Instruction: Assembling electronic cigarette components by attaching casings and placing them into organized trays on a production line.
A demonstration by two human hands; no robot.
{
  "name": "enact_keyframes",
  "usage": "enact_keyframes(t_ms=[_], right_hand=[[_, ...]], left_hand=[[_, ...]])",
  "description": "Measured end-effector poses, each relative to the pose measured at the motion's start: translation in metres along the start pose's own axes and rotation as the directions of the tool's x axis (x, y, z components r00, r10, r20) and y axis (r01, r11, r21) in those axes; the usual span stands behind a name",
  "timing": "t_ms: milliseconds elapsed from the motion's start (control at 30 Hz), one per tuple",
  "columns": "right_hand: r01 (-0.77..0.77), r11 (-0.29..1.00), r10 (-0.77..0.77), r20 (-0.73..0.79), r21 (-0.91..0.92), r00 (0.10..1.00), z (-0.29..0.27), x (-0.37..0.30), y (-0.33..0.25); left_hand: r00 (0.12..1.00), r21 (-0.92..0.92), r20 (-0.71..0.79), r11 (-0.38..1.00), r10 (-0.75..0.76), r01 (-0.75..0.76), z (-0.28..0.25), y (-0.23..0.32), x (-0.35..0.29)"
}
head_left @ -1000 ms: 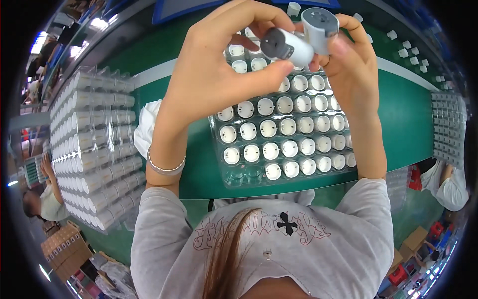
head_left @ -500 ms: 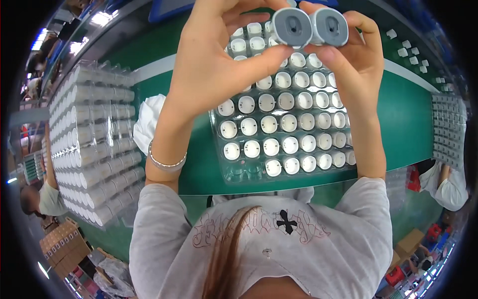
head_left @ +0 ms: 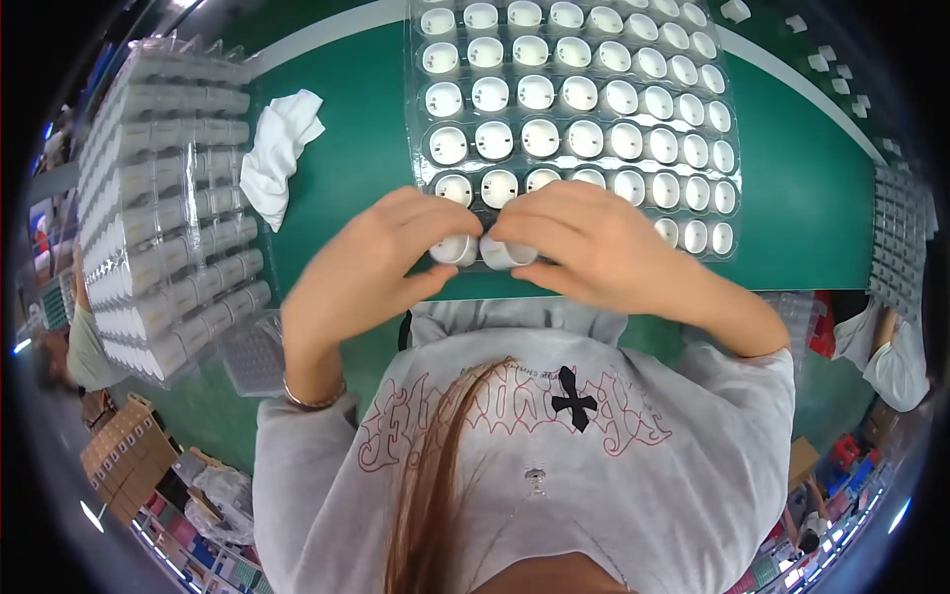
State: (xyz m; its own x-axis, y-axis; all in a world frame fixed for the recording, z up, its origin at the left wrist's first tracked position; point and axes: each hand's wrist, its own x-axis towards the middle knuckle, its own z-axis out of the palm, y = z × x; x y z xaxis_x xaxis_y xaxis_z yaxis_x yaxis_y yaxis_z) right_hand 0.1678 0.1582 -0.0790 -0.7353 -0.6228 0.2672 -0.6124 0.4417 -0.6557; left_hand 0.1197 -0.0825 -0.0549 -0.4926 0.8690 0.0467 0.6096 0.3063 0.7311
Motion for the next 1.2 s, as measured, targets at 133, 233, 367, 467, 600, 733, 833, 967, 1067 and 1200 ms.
enact_keyframes(t_ms=[133,233,367,467,600,733,833,967,1067,1200], right_hand=[[-0.012,0.981,0.019,0.036,-0.191,0.999,0.011,0.0,-0.009],[0.01,0.972,-0.007,0.015,-0.236,1.0,-0.014,0.002,-0.002],[-0.321,0.915,0.18,-0.464,-0.244,0.867,-0.077,-0.028,0.055],[-0.452,0.892,0.354,-0.595,-0.019,0.722,-0.081,-0.06,0.108],[-0.271,0.807,0.561,-0.539,0.525,0.628,-0.074,-0.068,0.108],[-0.182,0.762,0.581,-0.532,0.622,0.616,-0.061,-0.062,0.088],[-0.07,0.81,0.485,-0.598,0.582,0.639,-0.062,-0.063,0.073],[0.022,0.79,0.441,-0.592,0.613,0.675,-0.085,-0.038,0.038],[0.087,0.797,0.373,-0.6,0.598,0.708,-0.094,-0.001,0.017],[0.204,0.71,0.285,-0.539,0.674,0.793,-0.103,0.065,-0.021]], left_hand=[[0.96,-0.003,-0.159,0.973,-0.23,0.232,0.028,0.012,-0.015],[0.969,0.078,-0.092,0.969,-0.227,0.235,0.015,0.001,-0.021],[0.883,-0.247,-0.396,0.955,-0.253,0.163,0.012,-0.048,-0.013],[0.792,-0.416,-0.529,0.907,-0.304,0.07,0.026,-0.079,0.03],[0.71,-0.512,-0.589,0.858,-0.387,0.043,0.039,-0.073,0.07],[0.64,-0.716,-0.606,0.674,-0.472,-0.181,0.032,-0.051,0.059],[0.651,-0.684,-0.609,0.716,-0.454,-0.141,0.021,-0.038,0.038],[0.644,-0.65,-0.68,0.696,-0.351,-0.306,-0.014,-0.006,0.022],[0.567,-0.541,-0.753,0.805,-0.335,-0.243,-0.061,0.016,0.0],[0.618,-0.331,-0.55,0.533,0.562,-0.779,-0.153,-0.015,-0.052]])
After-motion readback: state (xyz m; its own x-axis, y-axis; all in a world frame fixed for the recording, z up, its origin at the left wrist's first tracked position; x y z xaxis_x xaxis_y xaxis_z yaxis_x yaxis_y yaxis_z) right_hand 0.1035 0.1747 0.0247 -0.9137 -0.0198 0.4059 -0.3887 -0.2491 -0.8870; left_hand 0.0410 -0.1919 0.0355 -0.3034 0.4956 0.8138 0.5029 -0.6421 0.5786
